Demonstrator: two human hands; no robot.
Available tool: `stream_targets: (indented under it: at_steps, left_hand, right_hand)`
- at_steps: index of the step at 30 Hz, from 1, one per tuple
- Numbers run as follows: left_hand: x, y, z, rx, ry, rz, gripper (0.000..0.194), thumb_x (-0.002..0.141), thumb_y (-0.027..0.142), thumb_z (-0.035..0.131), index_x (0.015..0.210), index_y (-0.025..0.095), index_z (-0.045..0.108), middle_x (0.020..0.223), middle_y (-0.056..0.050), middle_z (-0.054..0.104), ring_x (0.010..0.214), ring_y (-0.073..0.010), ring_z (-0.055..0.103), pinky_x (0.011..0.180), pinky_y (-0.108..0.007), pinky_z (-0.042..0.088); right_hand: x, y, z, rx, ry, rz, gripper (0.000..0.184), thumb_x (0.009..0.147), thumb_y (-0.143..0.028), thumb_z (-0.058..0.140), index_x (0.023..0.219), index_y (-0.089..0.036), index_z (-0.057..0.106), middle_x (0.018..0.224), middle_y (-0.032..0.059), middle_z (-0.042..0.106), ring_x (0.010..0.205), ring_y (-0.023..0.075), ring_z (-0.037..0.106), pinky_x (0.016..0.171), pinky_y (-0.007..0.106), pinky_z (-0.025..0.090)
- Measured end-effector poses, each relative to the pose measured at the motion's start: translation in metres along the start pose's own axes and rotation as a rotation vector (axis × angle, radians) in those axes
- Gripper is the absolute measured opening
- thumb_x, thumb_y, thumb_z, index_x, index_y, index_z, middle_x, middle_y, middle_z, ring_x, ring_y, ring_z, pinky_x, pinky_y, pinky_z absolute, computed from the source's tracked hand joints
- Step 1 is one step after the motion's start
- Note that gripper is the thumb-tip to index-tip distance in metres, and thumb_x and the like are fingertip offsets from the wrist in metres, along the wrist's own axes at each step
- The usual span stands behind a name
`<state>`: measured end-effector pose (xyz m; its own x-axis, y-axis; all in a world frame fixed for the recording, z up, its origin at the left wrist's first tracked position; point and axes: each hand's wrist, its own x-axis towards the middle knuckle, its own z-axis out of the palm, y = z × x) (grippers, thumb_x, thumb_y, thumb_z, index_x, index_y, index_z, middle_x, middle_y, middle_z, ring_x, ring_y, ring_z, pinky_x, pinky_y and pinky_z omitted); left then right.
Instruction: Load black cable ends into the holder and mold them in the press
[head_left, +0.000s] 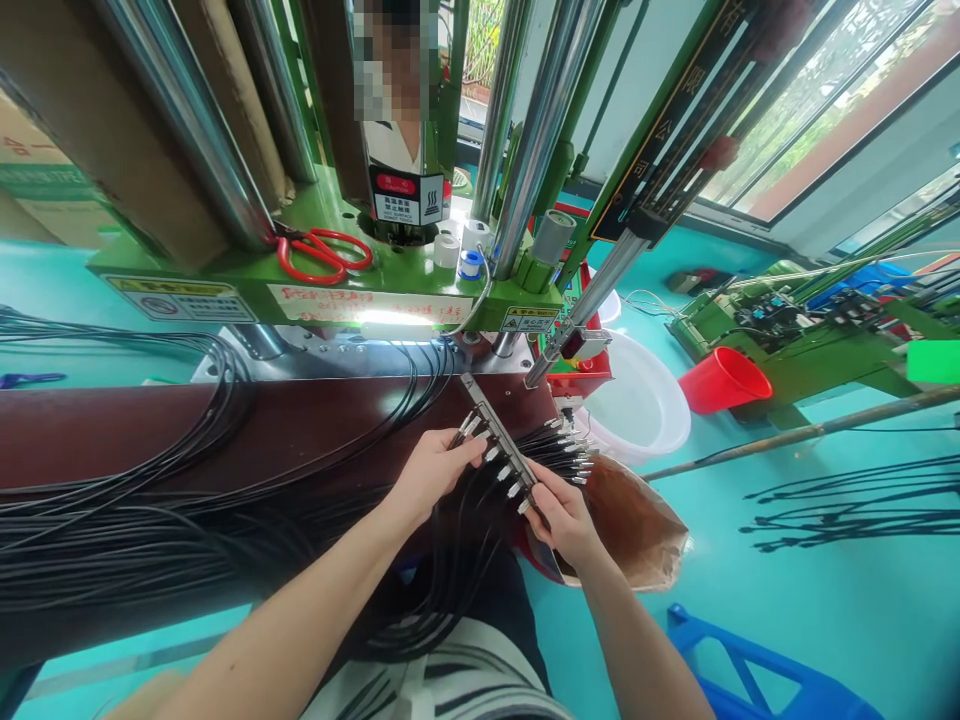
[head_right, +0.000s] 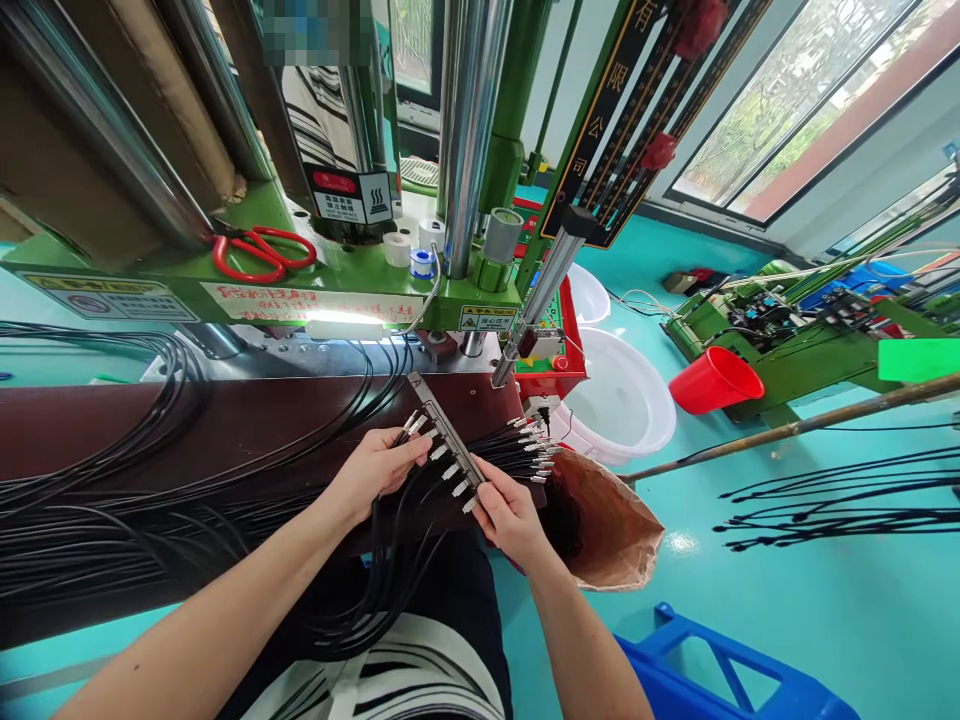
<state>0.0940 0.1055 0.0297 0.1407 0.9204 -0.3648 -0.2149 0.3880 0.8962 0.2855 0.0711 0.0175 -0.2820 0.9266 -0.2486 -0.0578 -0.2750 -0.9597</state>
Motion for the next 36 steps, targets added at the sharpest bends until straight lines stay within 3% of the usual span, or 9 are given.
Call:
stream_targets:
  at_steps: [8,11,14,16,18,24,31,36]
  left_hand:
    - [-0.001,-0.007,0.000,0.117,0.061,0.102,0.030,0.070,0.041,0.056,0.055,0.016,0.047,0.036,0.010,0.025,0.033,-0.0032,0.019,0.036,-0.020,0.012]
    - [-0.002,-0.005,0.000,0.169,0.086,0.167,0.029,0.073,0.042,0.052,0.061,0.017,0.047,0.041,0.009,0.030,0.036,-0.0042,0.023,0.035,-0.019,0.017]
    - [-0.003,-0.001,0.000,0.130,0.204,0.266,0.025,0.078,0.044,0.045,0.073,0.019,0.044,0.048,0.008,0.036,0.039,-0.0054,0.031,0.037,-0.017,0.023]
    - [-0.004,0.001,-0.002,0.078,0.228,0.237,0.026,0.080,0.044,0.043,0.070,0.021,0.037,0.048,0.009,0.035,0.038,-0.0048,0.029,0.035,-0.016,0.021]
    - [-0.004,0.002,-0.003,0.046,0.176,0.161,0.029,0.078,0.044,0.046,0.065,0.021,0.034,0.045,0.010,0.031,0.035,-0.0036,0.023,0.033,-0.015,0.016]
    - [-0.003,0.004,-0.006,-0.025,0.109,0.061,0.030,0.073,0.042,0.054,0.063,0.019,0.038,0.040,0.012,0.024,0.033,-0.0016,0.015,0.033,-0.014,0.011]
    - [-0.002,-0.002,-0.014,-0.049,0.107,0.068,0.029,0.073,0.041,0.054,0.064,0.020,0.037,0.039,0.013,0.022,0.032,-0.0020,0.013,0.032,-0.015,0.009]
    - [0.001,0.000,-0.011,0.064,0.105,0.111,0.030,0.078,0.047,0.046,0.067,0.018,0.044,0.042,0.011,0.025,0.035,-0.0035,0.017,0.033,-0.016,0.013]
  right_hand:
    - [0.001,0.000,0.004,-0.036,-0.038,0.006,0.049,0.079,-0.044,0.055,0.121,-0.019,0.053,0.054,-0.0057,0.039,0.040,0.0024,0.026,0.037,0.017,0.019]
    - [0.001,-0.001,0.006,-0.026,0.024,0.034,0.047,0.077,-0.044,0.058,0.118,-0.021,0.055,0.057,-0.0043,0.042,0.043,0.0029,0.029,0.037,0.016,0.022]
    - [0.001,-0.001,0.005,-0.025,0.086,0.025,0.047,0.077,-0.045,0.058,0.117,-0.020,0.056,0.055,-0.0040,0.043,0.043,0.0035,0.031,0.036,0.015,0.023]
    - [0.001,-0.002,0.004,-0.031,0.079,0.015,0.047,0.078,-0.045,0.056,0.118,-0.020,0.055,0.053,-0.0046,0.043,0.041,0.0032,0.029,0.035,0.015,0.022]
    - [0.001,-0.003,0.004,-0.037,0.060,0.010,0.048,0.079,-0.045,0.055,0.119,-0.019,0.054,0.051,-0.0053,0.042,0.039,0.0026,0.028,0.034,0.015,0.022]
    - [0.000,-0.002,0.001,-0.082,0.024,0.029,0.046,0.079,-0.044,0.055,0.118,-0.020,0.055,0.055,-0.0050,0.039,0.041,0.0029,0.029,0.035,0.016,0.020]
    - [0.002,0.014,-0.004,-0.253,-0.082,-0.068,0.046,0.084,-0.039,0.049,0.127,-0.022,0.047,0.054,-0.0049,0.037,0.044,0.0051,0.027,0.041,0.019,0.023]
    - [0.001,0.008,0.002,-0.130,0.020,-0.014,0.046,0.080,-0.045,0.054,0.120,-0.023,0.055,0.056,-0.0045,0.039,0.046,0.0044,0.031,0.041,0.017,0.028]
